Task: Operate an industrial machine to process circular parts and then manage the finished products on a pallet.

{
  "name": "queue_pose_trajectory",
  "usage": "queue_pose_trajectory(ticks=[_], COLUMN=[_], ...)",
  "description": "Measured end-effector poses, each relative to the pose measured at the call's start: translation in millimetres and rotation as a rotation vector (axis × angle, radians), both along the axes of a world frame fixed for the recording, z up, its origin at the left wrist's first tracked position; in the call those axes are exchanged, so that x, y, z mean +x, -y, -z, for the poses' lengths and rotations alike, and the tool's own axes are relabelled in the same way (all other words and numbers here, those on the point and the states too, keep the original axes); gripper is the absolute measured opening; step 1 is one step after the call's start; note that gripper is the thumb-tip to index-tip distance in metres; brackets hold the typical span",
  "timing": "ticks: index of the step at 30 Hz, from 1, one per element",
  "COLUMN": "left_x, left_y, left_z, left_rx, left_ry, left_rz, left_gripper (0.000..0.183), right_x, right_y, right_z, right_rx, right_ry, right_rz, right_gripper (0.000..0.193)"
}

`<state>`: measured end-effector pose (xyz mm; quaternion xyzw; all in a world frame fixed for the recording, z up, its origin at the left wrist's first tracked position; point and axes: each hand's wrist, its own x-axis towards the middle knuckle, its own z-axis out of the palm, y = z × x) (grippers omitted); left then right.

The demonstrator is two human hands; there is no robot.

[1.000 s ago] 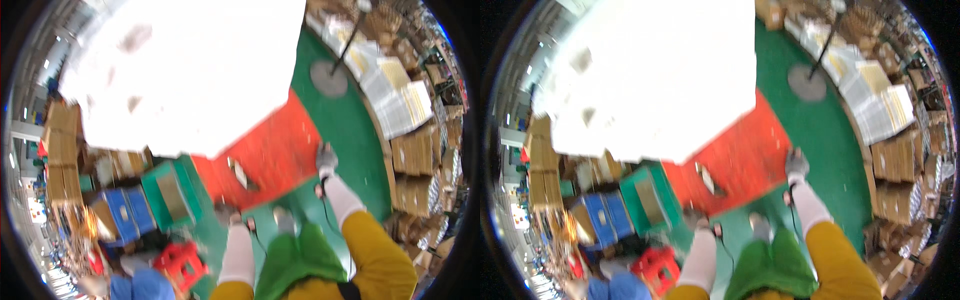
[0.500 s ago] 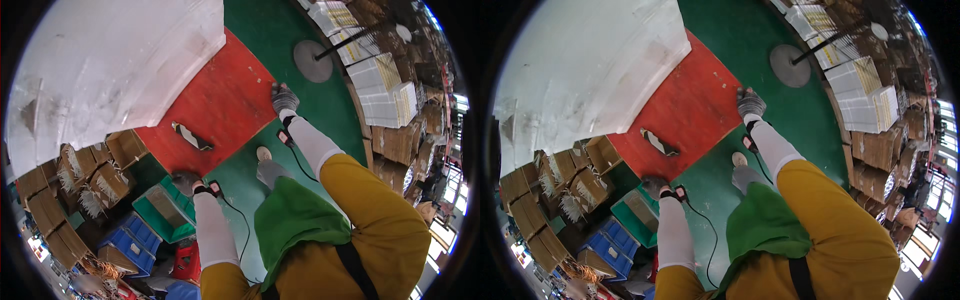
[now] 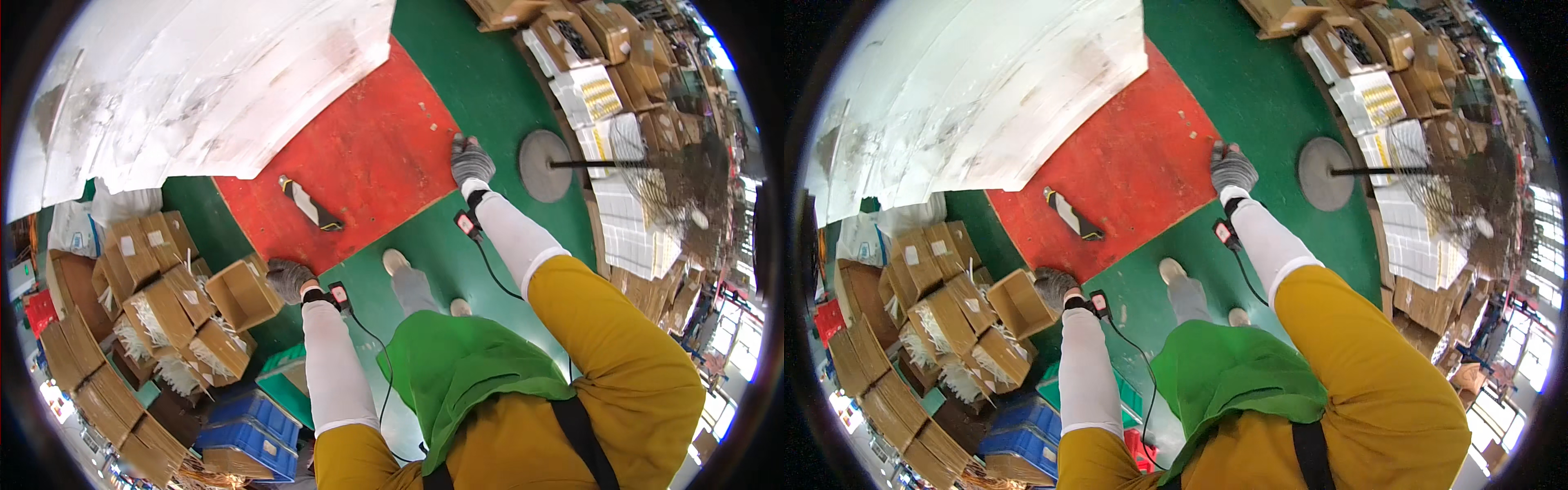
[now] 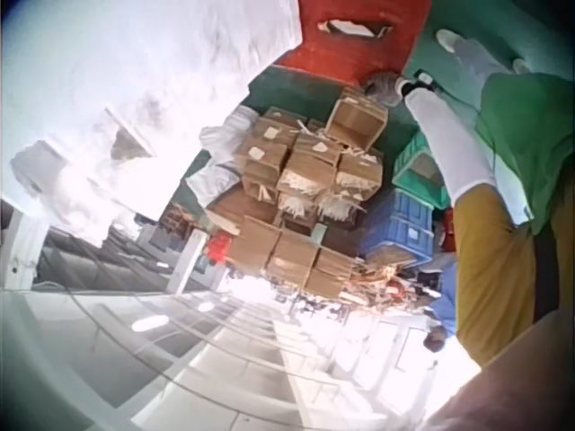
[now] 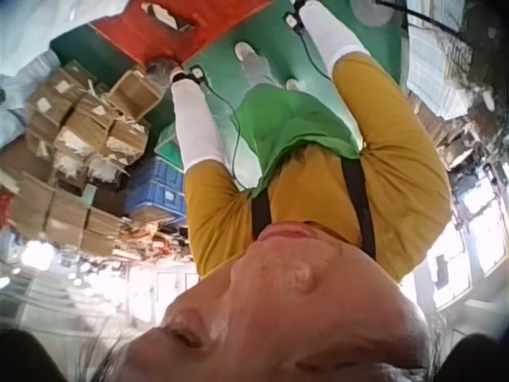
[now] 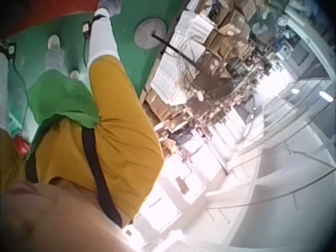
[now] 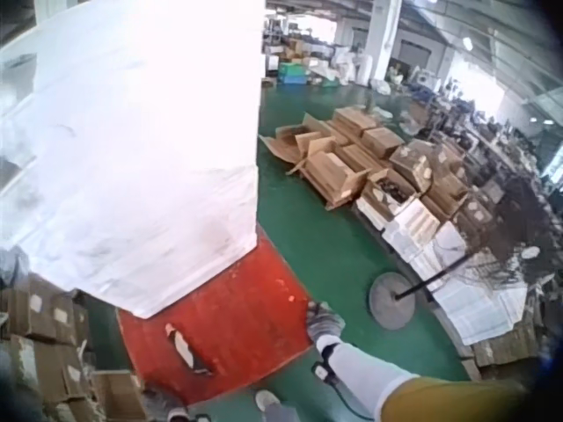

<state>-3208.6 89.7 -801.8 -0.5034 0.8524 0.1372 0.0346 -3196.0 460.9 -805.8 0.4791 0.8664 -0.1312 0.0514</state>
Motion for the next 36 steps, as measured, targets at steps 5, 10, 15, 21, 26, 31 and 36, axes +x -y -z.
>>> queue_pose_trajectory(ticks=[5,10,15,21,26,31,36], left_x=[-117.6,-232.3,-351.0,-489.9,-599.3,-670.8,-777.1], left_y=[-34.5,-49.8,-77.5,-132.9,-88.9,-190.5,-245.1], left_z=[12.5,1.3,1.6,3.7,56.4,35.8,-2.8], left_rx=[0.0,-0.028,-0.015,0.025,-0.058,0.409,0.156], left_ry=[-0.036,-0.039,-0.057,-0.055,-0.426,-0.438,-0.021], left_rz=[0.096,0.091,0.131,0.21,0.548,0.441,0.399], left_gripper=[0.052,0.053,0.053,0.052,0.047,0.032,0.053], right_x=[-90.9,-193.0,-292.4,-411.7,-526.4,-576.4,-656.7], right_y=[-32.6,-43.4,-68.6,-116.8,-124.2,-174.2,-205.8], right_z=[-0.1,-6.7,-4.2,-1.3,-16.7,10.5,3.7], right_rx=[-0.055,-0.049,-0.02,-0.045,-0.073,-0.026,-0.075], right_ry=[0.085,0.074,0.036,0.028,0.001,0.068,-0.012], right_rz=[0.047,0.125,0.163,0.237,0.239,0.344,0.403], right_gripper=[0.051,0.051,0.05,0.05,0.048,0.046,0.044])
